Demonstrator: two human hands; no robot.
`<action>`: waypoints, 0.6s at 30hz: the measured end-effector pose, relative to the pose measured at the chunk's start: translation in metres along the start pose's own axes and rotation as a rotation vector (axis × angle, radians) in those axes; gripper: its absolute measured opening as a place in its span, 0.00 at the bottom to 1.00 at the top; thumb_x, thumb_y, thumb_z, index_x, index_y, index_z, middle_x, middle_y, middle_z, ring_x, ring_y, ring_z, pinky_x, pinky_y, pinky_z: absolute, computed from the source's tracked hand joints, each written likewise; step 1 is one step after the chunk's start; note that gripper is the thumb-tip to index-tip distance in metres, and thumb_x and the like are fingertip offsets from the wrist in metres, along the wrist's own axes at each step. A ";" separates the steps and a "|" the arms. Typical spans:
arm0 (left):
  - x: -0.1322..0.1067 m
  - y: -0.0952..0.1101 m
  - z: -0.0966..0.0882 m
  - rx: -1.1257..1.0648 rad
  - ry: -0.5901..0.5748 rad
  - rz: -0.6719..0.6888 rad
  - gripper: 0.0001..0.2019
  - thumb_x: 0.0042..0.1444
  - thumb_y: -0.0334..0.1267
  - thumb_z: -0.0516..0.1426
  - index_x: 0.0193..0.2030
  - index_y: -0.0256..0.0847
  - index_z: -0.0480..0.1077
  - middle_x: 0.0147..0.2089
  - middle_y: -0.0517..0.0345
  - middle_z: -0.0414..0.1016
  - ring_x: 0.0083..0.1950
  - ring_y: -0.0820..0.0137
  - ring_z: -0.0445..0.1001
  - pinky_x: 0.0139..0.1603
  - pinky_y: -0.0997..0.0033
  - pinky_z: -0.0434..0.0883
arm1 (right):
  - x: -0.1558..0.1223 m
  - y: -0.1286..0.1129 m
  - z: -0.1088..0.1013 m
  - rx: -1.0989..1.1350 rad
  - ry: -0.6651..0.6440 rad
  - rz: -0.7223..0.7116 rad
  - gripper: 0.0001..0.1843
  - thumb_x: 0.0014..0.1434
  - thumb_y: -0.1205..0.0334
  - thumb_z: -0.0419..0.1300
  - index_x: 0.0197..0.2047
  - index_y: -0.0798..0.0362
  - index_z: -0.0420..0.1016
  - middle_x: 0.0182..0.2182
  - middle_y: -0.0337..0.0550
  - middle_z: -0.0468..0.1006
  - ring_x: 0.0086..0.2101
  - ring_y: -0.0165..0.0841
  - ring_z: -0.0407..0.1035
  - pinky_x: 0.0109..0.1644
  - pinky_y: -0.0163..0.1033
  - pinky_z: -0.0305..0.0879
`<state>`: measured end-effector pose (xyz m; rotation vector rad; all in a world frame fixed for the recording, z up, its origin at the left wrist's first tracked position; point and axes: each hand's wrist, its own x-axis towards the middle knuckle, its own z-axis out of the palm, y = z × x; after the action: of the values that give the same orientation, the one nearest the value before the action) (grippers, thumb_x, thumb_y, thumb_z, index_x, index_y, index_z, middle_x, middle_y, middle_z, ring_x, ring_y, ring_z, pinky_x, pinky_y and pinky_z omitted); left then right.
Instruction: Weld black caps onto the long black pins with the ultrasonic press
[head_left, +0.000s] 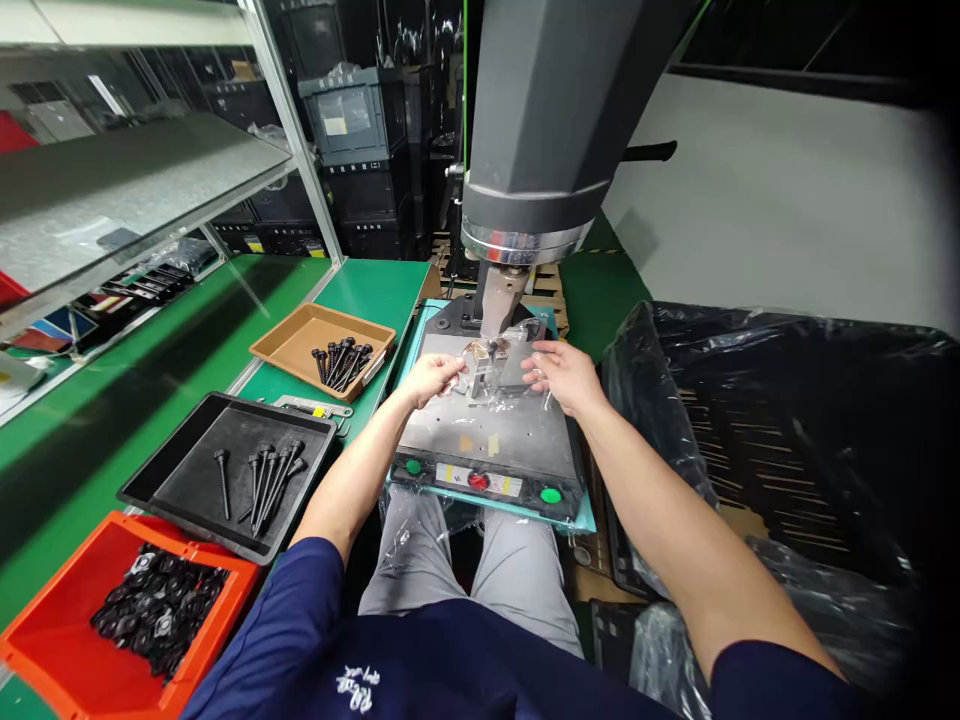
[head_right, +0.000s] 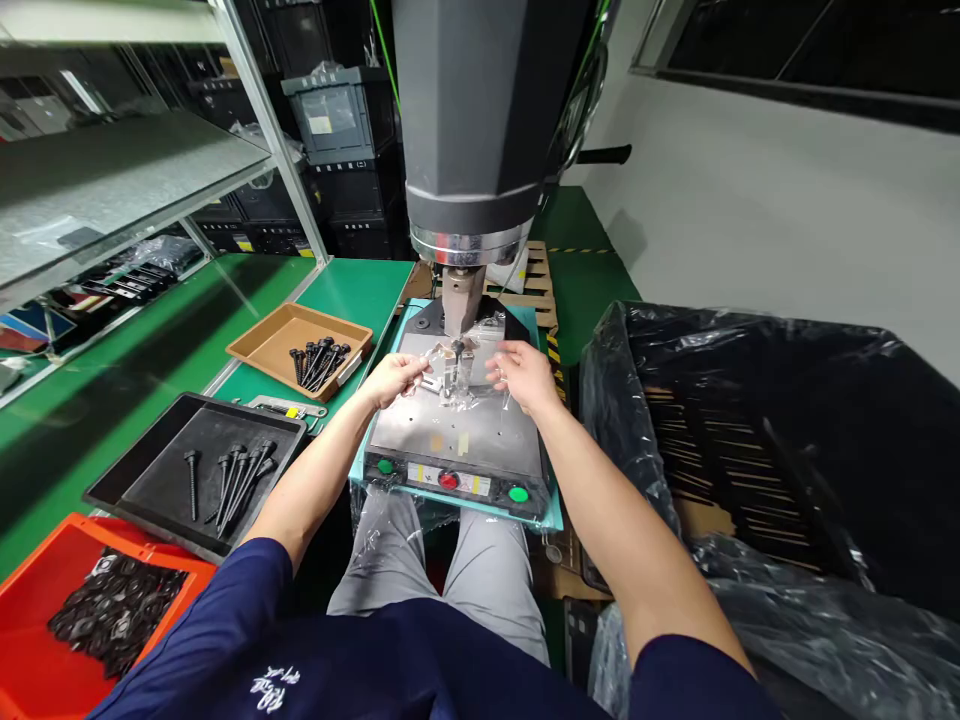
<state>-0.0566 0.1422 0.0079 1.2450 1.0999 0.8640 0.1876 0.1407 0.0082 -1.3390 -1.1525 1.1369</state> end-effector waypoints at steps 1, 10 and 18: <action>0.006 0.005 -0.002 -0.003 0.030 -0.021 0.20 0.57 0.54 0.60 0.31 0.37 0.72 0.18 0.66 0.63 0.15 0.80 0.56 0.19 0.75 0.51 | 0.010 -0.002 0.004 -0.035 0.016 0.017 0.15 0.60 0.57 0.64 0.46 0.55 0.69 0.31 0.42 0.78 0.23 0.29 0.71 0.22 0.30 0.63; 0.063 0.025 -0.013 0.134 0.176 -0.164 0.24 0.63 0.53 0.53 0.22 0.38 0.69 0.13 0.62 0.59 0.14 0.76 0.55 0.20 0.71 0.49 | 0.084 -0.010 0.030 -0.225 0.099 0.041 0.06 0.64 0.63 0.60 0.40 0.58 0.74 0.26 0.42 0.78 0.16 0.24 0.64 0.18 0.28 0.51; 0.099 0.034 -0.026 0.208 0.195 -0.270 0.24 0.60 0.54 0.56 0.21 0.37 0.70 0.13 0.58 0.62 0.15 0.74 0.59 0.20 0.72 0.53 | 0.122 -0.014 0.029 -0.331 0.018 0.100 0.08 0.57 0.68 0.62 0.25 0.56 0.73 0.17 0.40 0.74 0.14 0.26 0.61 0.16 0.30 0.48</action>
<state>-0.0518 0.2482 0.0260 1.1622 1.5077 0.6870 0.1706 0.2659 0.0149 -1.6718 -1.3135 1.0312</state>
